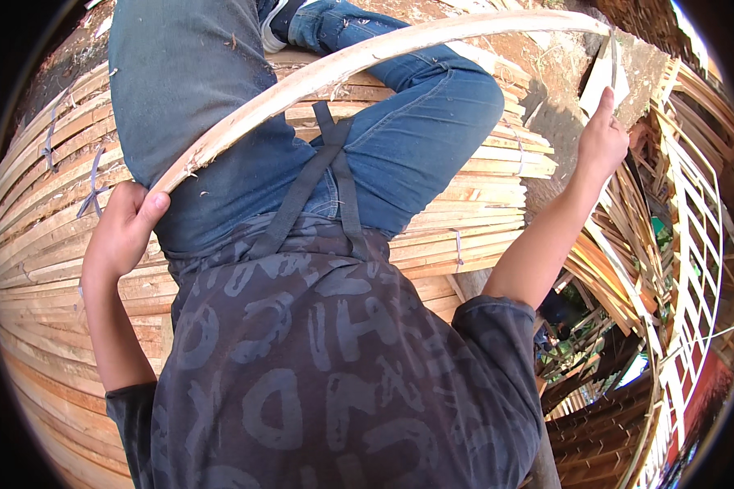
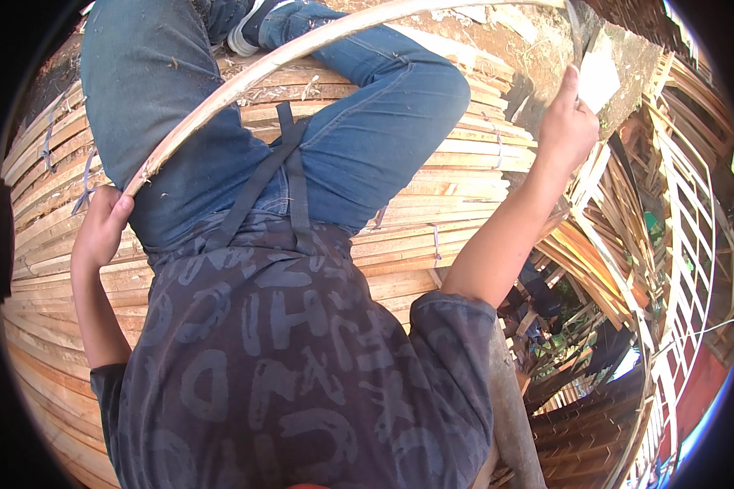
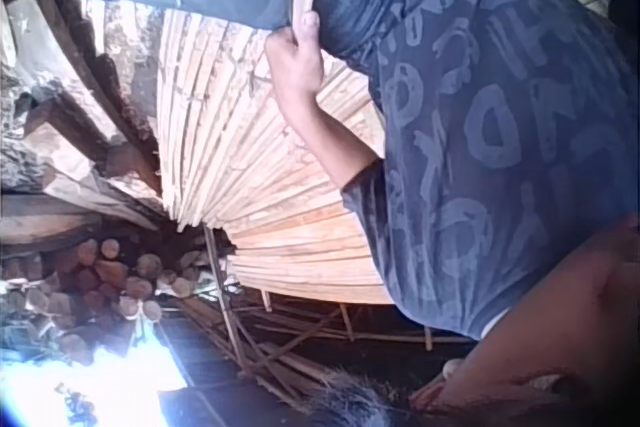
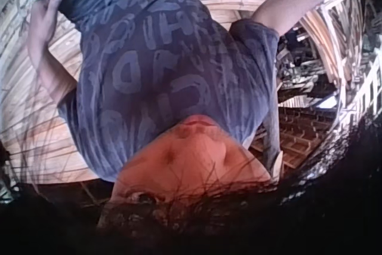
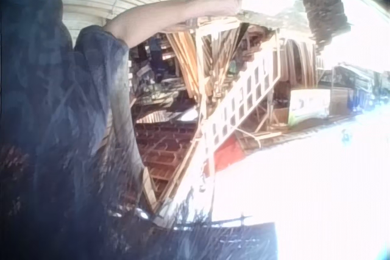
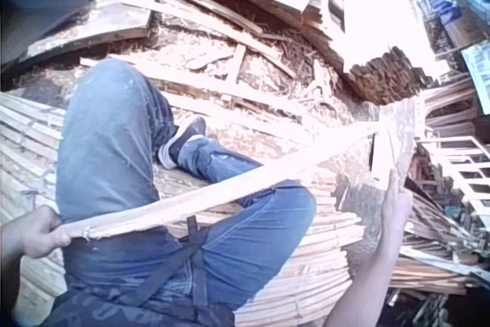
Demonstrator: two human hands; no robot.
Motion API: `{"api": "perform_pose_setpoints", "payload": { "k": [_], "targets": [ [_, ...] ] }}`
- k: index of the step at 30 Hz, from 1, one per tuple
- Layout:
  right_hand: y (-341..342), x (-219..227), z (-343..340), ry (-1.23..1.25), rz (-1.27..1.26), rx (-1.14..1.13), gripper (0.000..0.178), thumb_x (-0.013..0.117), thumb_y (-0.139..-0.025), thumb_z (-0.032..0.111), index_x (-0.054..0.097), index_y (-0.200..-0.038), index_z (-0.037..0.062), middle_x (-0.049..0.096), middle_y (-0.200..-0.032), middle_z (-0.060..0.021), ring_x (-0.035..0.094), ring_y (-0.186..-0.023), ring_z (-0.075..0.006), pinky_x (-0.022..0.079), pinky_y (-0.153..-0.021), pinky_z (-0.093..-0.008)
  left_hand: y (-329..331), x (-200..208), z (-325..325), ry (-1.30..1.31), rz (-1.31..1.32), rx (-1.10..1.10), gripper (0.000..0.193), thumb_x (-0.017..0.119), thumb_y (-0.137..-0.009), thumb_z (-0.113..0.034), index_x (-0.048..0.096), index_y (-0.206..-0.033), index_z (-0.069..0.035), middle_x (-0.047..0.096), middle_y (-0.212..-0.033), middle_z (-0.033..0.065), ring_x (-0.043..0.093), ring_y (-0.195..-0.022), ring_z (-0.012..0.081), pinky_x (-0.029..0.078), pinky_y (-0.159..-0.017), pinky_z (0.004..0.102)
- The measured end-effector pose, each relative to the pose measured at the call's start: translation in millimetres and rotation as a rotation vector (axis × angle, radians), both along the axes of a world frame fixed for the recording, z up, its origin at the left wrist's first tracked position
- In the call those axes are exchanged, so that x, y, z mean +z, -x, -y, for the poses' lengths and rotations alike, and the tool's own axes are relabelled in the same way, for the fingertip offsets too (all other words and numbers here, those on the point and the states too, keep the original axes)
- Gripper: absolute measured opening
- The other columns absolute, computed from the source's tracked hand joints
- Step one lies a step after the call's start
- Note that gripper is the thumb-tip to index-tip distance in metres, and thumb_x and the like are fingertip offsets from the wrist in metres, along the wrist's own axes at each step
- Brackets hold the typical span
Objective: The person sits on a wooden floor and uses a curved knife to shave thin strips from a long piece of wood held between their legs. They repeatedly pull the knife along the wood to remove bark and smooth the surface, creating a pile of wood shavings.
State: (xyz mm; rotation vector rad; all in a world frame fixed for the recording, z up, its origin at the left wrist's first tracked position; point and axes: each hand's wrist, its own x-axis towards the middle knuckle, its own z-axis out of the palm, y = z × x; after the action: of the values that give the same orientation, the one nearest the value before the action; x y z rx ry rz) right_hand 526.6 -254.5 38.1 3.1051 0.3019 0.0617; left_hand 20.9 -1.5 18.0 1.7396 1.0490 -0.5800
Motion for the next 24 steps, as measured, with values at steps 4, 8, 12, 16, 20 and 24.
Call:
{"api": "perform_pose_setpoints", "payload": {
  "k": [4, 8, 12, 16, 20, 24],
  "targets": [
    [-43, 7, 89, -0.089, 0.113, -0.132, 0.074, 0.048, -0.088, 0.06, 0.06, -0.062, -0.0078, 0.057, -0.058, -0.0166, 0.051, -0.056, -0.0276, 0.041, -0.06, -0.0432, 12, -2, -4, 0.022, -0.067, 0.014, 0.066, 0.05, -0.088, -0.062, 0.043, -0.075, 0.003, 0.039, -0.07, 0.0073, 0.039, -0.069, 0.0148, 0.038, -0.062, 0.0329],
    [26, 14, 71, -0.374, 0.003, 0.031, 0.068, 0.05, -0.093, 0.052, 0.043, -0.05, -0.0004, 0.037, -0.047, -0.001, 0.032, -0.046, -0.0117, 0.025, -0.045, -0.0319, 9, -4, -14, 0.109, -0.068, -0.028, 0.066, 0.05, -0.088, -0.061, 0.044, -0.074, 0.003, 0.04, -0.069, 0.0075, 0.04, -0.068, 0.0152, 0.038, -0.062, 0.0329],
    [93, 9, 11, -0.437, -0.113, 0.281, 0.062, 0.058, -0.088, 0.052, 0.057, -0.064, -0.0055, 0.037, -0.046, -0.0058, 0.036, -0.048, -0.0142, 0.034, -0.047, -0.0329, -3, -1, -9, -0.018, -0.046, -0.061, 0.064, 0.051, -0.088, -0.059, 0.044, -0.071, 0.003, 0.039, -0.065, 0.0064, 0.039, -0.065, 0.0142, 0.037, -0.058, 0.0333],
    [103, 2, -26, -0.135, -0.054, 0.469, 0.066, 0.061, -0.077, 0.065, 0.07, -0.076, -0.0005, 0.056, -0.053, -0.0155, 0.06, -0.054, -0.0308, 0.048, -0.056, -0.0373, -5, -2, -17, 0.101, -0.067, -0.088, 0.066, 0.051, -0.088, -0.059, 0.039, -0.062, 0.001, 0.032, -0.057, 0.004, 0.034, -0.059, 0.0132, 0.032, -0.051, 0.035],
    [80, -8, -25, -0.12, -0.054, 0.479, 0.069, 0.06, -0.075, 0.07, 0.073, -0.083, 0.0022, 0.061, -0.058, -0.0146, 0.065, -0.062, -0.0314, 0.05, -0.059, -0.0385, -12, 5, -2, -0.049, 0.048, -0.028, 0.067, 0.049, -0.089, -0.058, 0.035, -0.057, -0.001, 0.028, -0.053, 0.0019, 0.031, -0.054, 0.012, 0.028, -0.047, 0.0352],
    [68, 6, -40, 0.018, -0.087, 0.456, 0.068, 0.057, -0.075, 0.071, 0.073, -0.08, 0.0049, 0.062, -0.06, -0.0136, 0.063, -0.059, -0.031, 0.049, -0.056, -0.0385, -14, 1, -9, 0.093, 0.048, -0.014, 0.068, 0.049, -0.089, -0.059, 0.034, -0.055, -0.001, 0.029, -0.05, 0.0009, 0.031, -0.052, 0.0113, 0.027, -0.046, 0.0342]
  ]
}}
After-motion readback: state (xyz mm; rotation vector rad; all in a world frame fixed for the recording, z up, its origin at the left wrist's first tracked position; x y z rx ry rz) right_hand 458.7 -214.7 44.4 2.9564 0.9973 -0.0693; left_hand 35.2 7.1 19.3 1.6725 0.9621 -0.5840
